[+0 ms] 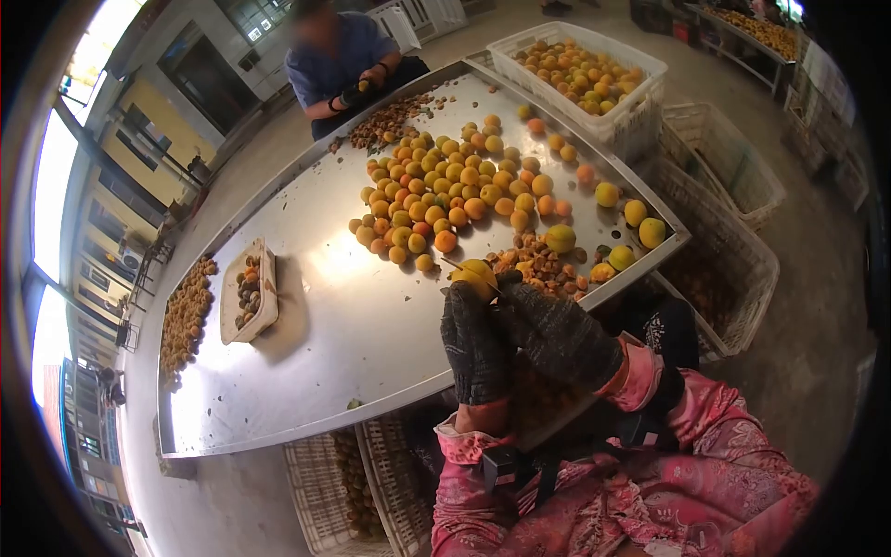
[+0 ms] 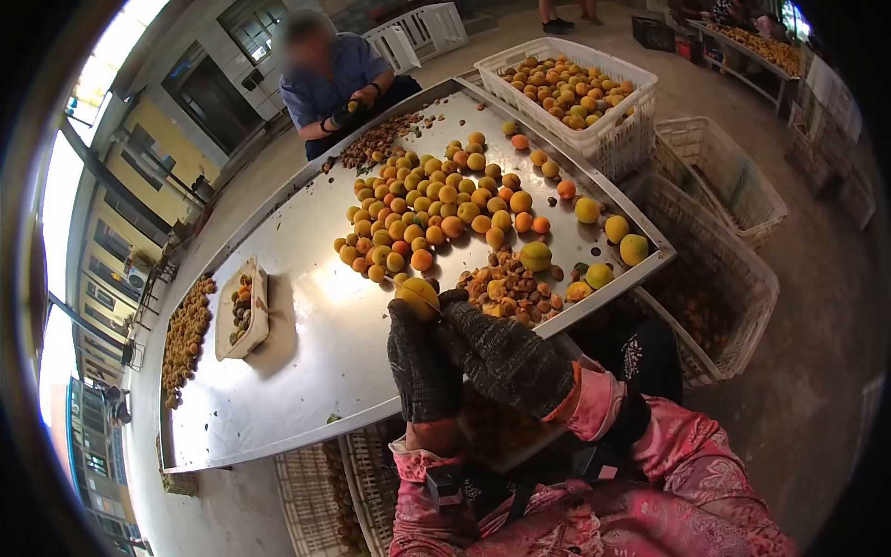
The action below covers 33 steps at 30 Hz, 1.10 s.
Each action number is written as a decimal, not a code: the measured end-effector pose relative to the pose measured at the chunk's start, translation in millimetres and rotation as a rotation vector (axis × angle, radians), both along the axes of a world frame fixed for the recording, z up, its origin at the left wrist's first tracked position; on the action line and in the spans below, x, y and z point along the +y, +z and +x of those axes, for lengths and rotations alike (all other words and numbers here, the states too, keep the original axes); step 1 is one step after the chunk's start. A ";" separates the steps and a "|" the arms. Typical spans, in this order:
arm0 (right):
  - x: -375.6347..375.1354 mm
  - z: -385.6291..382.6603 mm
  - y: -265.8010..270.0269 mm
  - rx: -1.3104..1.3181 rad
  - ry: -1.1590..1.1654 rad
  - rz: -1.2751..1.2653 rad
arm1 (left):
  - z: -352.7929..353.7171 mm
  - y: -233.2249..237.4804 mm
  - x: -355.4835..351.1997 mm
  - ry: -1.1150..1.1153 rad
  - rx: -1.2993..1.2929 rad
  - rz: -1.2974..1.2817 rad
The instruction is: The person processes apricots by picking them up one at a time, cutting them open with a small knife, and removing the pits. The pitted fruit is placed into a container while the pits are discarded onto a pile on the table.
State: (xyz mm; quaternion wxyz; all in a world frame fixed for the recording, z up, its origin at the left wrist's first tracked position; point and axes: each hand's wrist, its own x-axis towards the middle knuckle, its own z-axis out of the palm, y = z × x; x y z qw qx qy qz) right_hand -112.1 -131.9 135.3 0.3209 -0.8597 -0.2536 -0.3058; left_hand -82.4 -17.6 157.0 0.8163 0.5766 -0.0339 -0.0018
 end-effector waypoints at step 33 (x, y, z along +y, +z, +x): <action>-4.6 12.7 -17.1 0.072 0.245 0.094 | 12.0 -22.8 6.2 0.067 0.149 0.193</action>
